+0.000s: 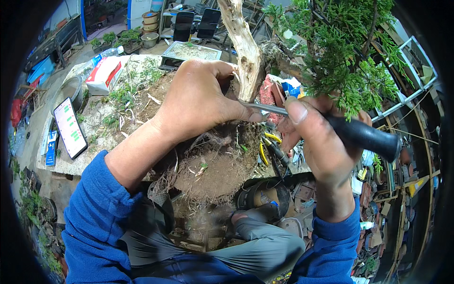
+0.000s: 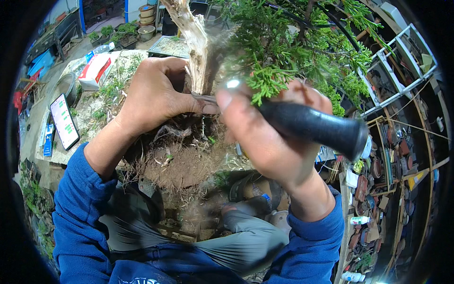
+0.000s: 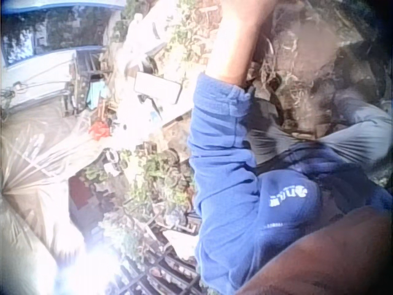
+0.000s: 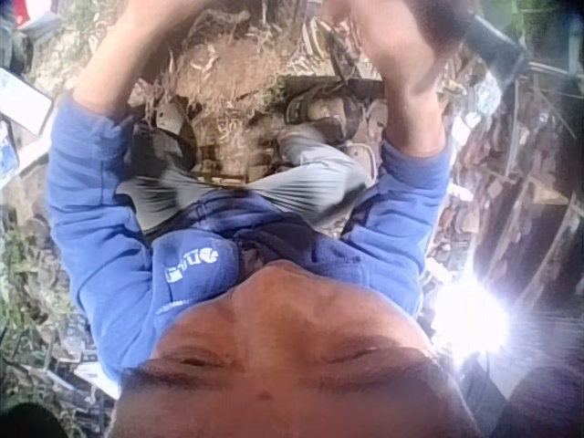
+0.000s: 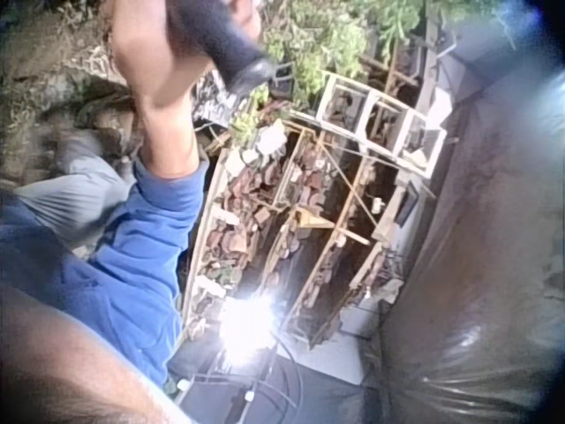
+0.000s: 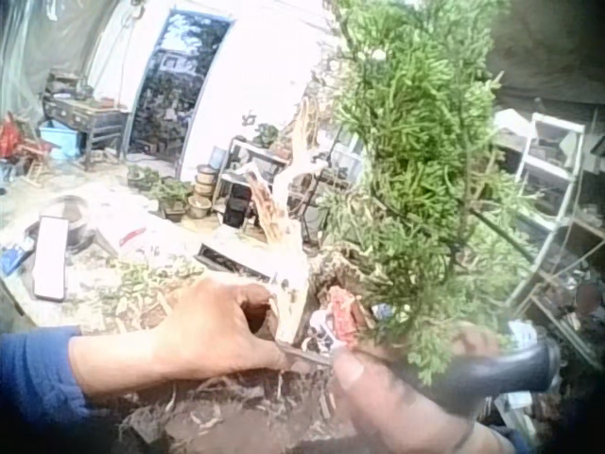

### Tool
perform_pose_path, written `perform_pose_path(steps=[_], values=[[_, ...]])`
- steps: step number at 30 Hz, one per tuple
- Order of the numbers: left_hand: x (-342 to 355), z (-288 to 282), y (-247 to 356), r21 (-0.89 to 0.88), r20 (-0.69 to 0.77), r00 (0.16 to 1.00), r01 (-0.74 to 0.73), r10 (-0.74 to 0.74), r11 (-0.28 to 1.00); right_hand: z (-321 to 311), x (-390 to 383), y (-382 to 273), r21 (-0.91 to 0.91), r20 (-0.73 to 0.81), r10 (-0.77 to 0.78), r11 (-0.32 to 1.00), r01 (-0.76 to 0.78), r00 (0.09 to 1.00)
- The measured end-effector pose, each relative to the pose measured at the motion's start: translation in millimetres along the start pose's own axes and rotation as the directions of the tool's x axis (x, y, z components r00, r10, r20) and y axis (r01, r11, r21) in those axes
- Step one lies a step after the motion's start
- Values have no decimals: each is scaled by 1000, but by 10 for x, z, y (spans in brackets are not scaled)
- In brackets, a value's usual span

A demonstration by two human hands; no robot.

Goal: The person uses a chisel and pliers to carve and shape the trunk and branches of a bonsai tree. They remove bark and wood to refine the tree's structure and then trim small branches with pliers.

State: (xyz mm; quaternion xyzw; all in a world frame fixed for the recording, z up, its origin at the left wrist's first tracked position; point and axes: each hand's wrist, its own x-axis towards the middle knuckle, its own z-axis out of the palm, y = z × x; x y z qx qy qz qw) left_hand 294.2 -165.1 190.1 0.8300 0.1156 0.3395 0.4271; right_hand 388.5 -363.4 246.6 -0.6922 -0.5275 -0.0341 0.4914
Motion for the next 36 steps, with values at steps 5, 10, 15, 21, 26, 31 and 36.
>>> perform_pose_path(steps=[5, 10, 15, 21, 26, 31, 36], values=[[10, 17, -15, -139, 7, 1000, -12, 13, 990, 27, -113, -15, -186, 73, -294, 935, 303, 953], [12, 19, -13, -208, 91, 993, 98, -81, 973, 99, -194, 69, -393, 134, -492, 770, 502, 860], [11, 30, 17, -268, 46, 998, 56, -45, 962, 15, -136, 166, -374, 87, -446, 814, 444, 891], [-23, 24, 40, 9, -16, 1000, -5, 5, 1000, -82, -53, 48, -249, 1, -224, 944, 217, 975], [32, 15, 22, -274, 32, 999, -29, 39, 961, 11, 26, -51, -108, -40, -56, 993, 51, 998], [55, -21, 9, -322, 109, 994, 47, -12, 946, 40, 65, -87, -148, -32, -101, 984, 96, 994], [84, 47, 5, -418, 102, 993, 91, -52, 904, 61, 13, -93, -43, -28, -224, 974, 222, 974]])
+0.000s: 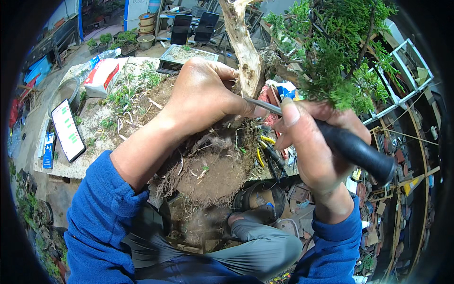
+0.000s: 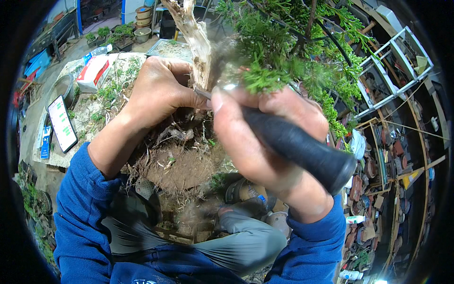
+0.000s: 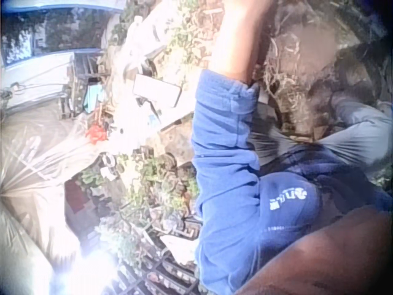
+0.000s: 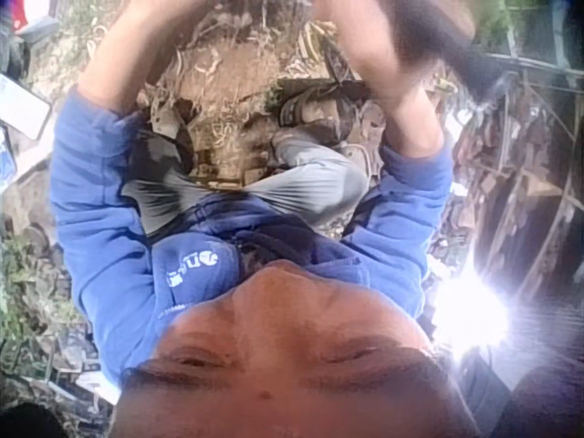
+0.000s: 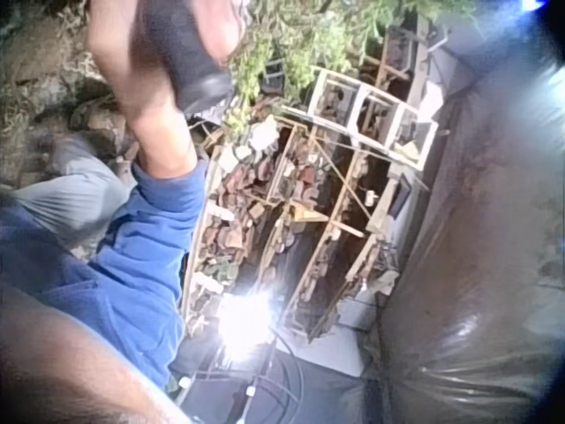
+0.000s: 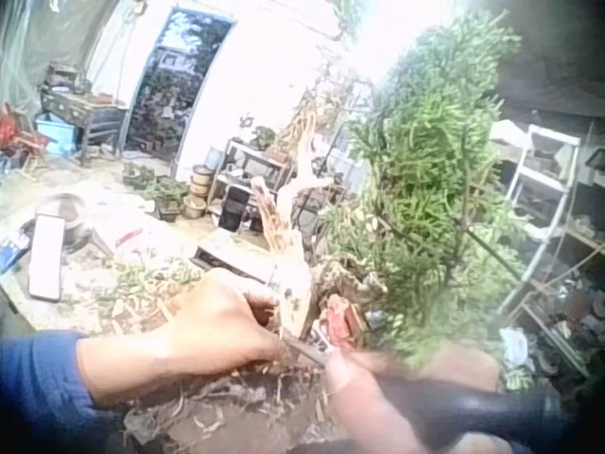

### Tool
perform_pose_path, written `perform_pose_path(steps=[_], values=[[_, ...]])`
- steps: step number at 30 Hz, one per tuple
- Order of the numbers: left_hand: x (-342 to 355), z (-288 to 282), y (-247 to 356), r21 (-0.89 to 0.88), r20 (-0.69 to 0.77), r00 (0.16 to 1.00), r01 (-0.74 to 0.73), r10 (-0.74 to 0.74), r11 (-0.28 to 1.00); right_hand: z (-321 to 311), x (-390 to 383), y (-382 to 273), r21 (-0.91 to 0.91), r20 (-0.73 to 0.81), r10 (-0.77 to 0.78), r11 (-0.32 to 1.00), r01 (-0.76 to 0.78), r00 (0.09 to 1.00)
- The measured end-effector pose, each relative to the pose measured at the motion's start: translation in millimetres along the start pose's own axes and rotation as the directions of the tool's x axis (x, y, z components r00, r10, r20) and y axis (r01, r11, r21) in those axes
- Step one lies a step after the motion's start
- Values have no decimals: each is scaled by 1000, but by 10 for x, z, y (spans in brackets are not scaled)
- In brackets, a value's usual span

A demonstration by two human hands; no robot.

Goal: The person uses a chisel and pliers to carve and shape the trunk and branches of a bonsai tree. They remove bark and wood to refine the tree's structure and then trim small branches with pliers.

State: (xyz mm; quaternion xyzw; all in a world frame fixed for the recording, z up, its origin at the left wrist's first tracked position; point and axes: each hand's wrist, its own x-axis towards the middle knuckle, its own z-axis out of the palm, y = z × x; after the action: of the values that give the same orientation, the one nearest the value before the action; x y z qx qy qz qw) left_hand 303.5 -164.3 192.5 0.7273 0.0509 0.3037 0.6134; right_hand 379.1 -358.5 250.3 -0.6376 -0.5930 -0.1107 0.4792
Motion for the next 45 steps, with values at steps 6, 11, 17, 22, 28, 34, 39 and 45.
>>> perform_pose_path(steps=[6, 11, 17, 22, 28, 34, 39, 45], values=[[17, 3, -5, 37, -84, 996, 35, -32, 999, 37, 45, 100, -259, 112, -325, 903, 343, 939], [-58, 179, 53, 165, -233, 969, -49, 87, 985, 21, 120, 54, 125, -164, 0, 992, 21, 987], [-29, 153, -8, 242, -204, 971, -76, 127, 967, -87, 277, -81, 156, 21, 146, 977, -148, 989], [59, 12, -100, 86, -93, 976, -189, 197, 978, -89, 356, -75, 29, 78, 193, 980, -196, 978], [34, 72, -42, 361, -134, 966, -160, 221, 919, -124, 421, -17, 108, 129, 204, 970, -218, 970], [37, 89, -11, 398, -148, 970, -119, 192, 910, -152, 443, 29, 150, 182, 196, 963, -224, 964], [32, 104, -52, 396, -156, 964, -140, 216, 908, -216, 424, 69, 133, 208, 201, 964, -232, 957], [20, 59, -39, 407, -137, 967, -145, 217, 902, -242, 385, 219, 225, 211, 104, 962, -152, 972]])
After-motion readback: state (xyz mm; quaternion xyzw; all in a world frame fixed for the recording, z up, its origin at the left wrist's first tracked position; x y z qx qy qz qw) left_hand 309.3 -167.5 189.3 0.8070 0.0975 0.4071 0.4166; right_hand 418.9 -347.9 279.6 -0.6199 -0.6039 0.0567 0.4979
